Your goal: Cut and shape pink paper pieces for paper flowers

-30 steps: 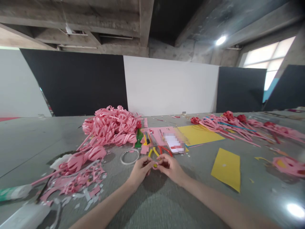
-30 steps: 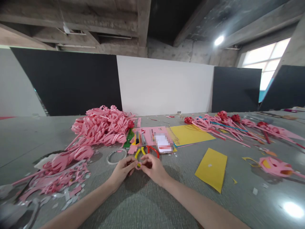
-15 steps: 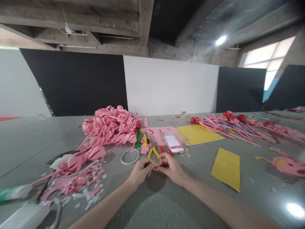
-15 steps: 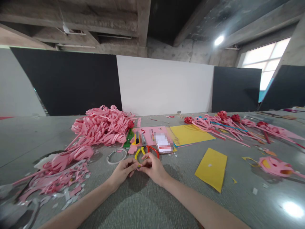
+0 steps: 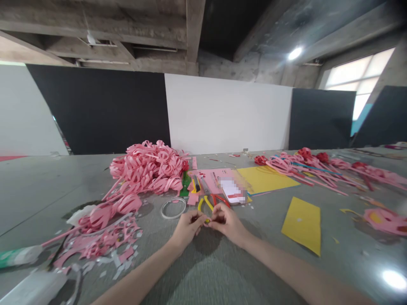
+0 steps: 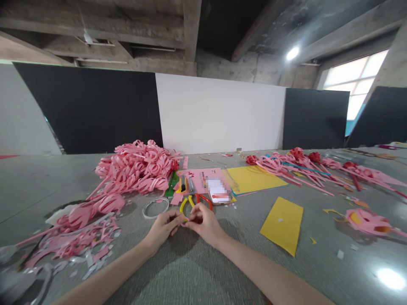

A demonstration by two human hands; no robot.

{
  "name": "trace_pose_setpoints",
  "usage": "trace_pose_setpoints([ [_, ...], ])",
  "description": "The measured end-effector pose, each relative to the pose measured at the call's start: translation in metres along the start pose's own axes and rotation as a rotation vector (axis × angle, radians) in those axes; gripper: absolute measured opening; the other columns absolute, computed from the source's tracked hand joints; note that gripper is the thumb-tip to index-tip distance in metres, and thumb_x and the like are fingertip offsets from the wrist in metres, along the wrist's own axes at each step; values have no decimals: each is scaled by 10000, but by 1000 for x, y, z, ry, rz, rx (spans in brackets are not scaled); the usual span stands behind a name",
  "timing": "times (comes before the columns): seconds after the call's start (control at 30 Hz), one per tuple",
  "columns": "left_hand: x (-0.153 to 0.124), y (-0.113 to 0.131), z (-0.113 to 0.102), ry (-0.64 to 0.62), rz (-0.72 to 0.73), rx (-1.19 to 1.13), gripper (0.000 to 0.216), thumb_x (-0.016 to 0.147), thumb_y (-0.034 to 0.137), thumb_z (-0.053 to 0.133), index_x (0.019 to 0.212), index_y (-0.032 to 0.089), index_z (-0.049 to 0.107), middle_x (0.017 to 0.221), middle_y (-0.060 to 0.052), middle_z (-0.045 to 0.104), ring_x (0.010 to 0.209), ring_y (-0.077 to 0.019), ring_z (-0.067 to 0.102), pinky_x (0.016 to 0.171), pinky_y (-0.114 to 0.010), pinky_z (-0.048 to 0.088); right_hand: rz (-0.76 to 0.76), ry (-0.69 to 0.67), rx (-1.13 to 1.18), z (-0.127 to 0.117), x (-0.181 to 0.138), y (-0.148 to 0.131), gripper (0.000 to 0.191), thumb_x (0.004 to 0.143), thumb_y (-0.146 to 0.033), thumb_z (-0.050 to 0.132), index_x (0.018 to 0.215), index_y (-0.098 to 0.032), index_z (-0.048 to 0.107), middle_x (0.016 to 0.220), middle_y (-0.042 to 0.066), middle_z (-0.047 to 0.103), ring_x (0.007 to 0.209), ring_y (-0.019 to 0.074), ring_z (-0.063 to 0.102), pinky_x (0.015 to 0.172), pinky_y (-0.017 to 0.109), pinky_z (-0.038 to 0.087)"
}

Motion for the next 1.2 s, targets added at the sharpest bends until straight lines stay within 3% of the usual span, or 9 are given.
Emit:
trace_pose_setpoints([
  [0.17,2,-1,-15,117,1,19,318,711,422,495,610,127,557,478,34,453,368,-51,308,382,-183,213,6,97,62,-9,0,-2,160,750,-284,507,831,-200,397,781,-9,501,596,89,525,570,232,438],
  [0.33,11,4,-49,232,-22,419,229,661,317,513,545,147,613,428,37,432,405,-83,359,402,-185,232,48,100,40,-8,0,-1,151,743,-287,498,808,-199,396,747,-30,471,528,69,497,509,207,394],
  [0.6,15,5,-82,246,-35,612,185,593,247,567,425,193,621,449,14,521,474,-125,459,451,-192,246,77,90,-23,-8,0,1,131,739,-266,492,808,-194,408,722,-34,474,507,62,479,462,185,354],
  [0.77,16,7,-89,272,-10,683,65,555,217,606,553,226,670,579,-3,603,573,-158,508,520,-208,298,111,87,11,-7,0,5,142,736,-277,498,802,-191,406,730,-32,468,489,53,466,440,178,339],
  [0.87,17,17,-87,252,61,731,93,577,194,586,598,224,671,644,-8,618,595,-157,513,562,-218,326,121,85,21,-7,1,6,141,737,-274,501,797,-188,406,711,-35,468,477,49,457,432,174,327],
  [0.97,20,27,-76,152,150,886,137,607,158,549,650,219,664,731,-18,629,665,-160,537,613,-220,349,108,82,18,-6,1,6,137,734,-269,504,795,-186,414,725,-32,470,481,48,462,437,175,332],
  [1.1,23,14,-86,87,10,1149,165,618,170,543,746,203,642,856,-46,617,796,-193,553,674,-250,372,105,79,3,-6,0,7,136,729,-263,504,793,-182,415,719,-33,468,479,47,459,440,176,336],
  [1.2,24,7,-98,83,-49,1177,146,622,235,570,739,173,630,831,-62,613,790,-203,558,687,-267,387,108,73,-11,-5,0,7,136,728,-261,503,788,-181,411,713,-33,465,477,48,453,439,178,336],
])
Point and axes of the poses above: each hand's wrist, its own x-axis towards the middle knuckle, its own z-axis out of the palm, y = z × x, the point moved 10 cm from there along x, towards the middle knuckle
